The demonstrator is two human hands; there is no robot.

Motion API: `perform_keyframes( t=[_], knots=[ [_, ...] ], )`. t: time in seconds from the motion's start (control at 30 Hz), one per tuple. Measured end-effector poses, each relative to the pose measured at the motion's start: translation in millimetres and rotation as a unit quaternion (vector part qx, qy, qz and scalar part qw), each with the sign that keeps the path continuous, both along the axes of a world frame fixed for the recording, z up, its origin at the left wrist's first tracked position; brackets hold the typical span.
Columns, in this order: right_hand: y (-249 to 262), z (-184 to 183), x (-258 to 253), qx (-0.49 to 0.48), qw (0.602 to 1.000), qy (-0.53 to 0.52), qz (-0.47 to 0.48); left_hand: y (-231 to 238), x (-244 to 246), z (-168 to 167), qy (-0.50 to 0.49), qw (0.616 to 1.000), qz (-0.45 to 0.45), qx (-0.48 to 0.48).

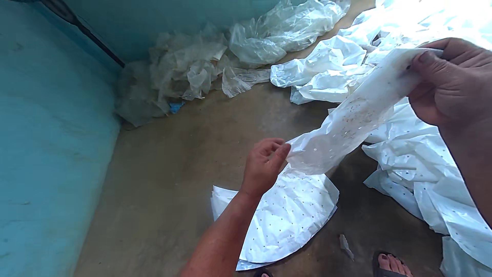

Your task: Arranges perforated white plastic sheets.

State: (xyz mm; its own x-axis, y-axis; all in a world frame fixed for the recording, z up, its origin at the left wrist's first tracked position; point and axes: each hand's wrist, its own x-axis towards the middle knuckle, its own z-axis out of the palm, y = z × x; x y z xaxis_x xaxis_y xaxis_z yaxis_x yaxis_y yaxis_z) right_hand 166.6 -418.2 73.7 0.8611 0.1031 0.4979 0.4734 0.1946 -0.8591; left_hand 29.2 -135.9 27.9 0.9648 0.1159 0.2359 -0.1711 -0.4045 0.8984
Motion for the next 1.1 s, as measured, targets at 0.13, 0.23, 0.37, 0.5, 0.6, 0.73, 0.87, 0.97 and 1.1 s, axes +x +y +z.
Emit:
perform_keyframes(
  t=[0.13,0.23,0.37,0.5,0.6,0.73,0.87,0.97,1.1],
  knots=[
    [-2.9,1.0,5.1,0.062,0.998,-0.016,0.005,-14.1,-0.1,-0.9,0.104,0.988,0.049,-0.106],
    [-5.3,-0.6,6.9,0.096,0.995,-0.016,0.018,-20.2,-1.0,1.4,0.063,0.989,0.05,-0.123],
    [0.1,-1.3,3.4,0.098,0.995,-0.016,0.008,-23.7,-3.3,10.8,0.036,0.978,-0.032,-0.202],
    [5.8,0.3,-0.8,0.062,0.997,-0.038,-0.019,-24.7,-5.7,22.5,0.116,0.954,-0.084,-0.262],
    [8.9,1.9,-5.1,0.039,0.997,-0.046,-0.037,-27.9,-10.4,29.6,0.112,0.937,-0.055,-0.327],
    [6.0,3.8,-4.8,0.051,0.998,-0.03,-0.033,-22.0,-11.2,32.0,0.04,0.937,-0.024,-0.345],
    [6.1,14.3,-10.2,0.085,0.995,0.022,-0.037,-6.2,-7.3,26.4,-0.031,0.958,0.053,-0.279],
    [12.4,22.7,-10.5,0.097,0.995,0.01,-0.016,9.8,-9.4,25.1,-0.07,0.989,0.129,0.0],
    [44.4,56.7,-14.6,0.022,0.994,-0.072,0.079,29.2,-10.6,35.6,-0.172,0.95,0.085,0.245]
  ],
)
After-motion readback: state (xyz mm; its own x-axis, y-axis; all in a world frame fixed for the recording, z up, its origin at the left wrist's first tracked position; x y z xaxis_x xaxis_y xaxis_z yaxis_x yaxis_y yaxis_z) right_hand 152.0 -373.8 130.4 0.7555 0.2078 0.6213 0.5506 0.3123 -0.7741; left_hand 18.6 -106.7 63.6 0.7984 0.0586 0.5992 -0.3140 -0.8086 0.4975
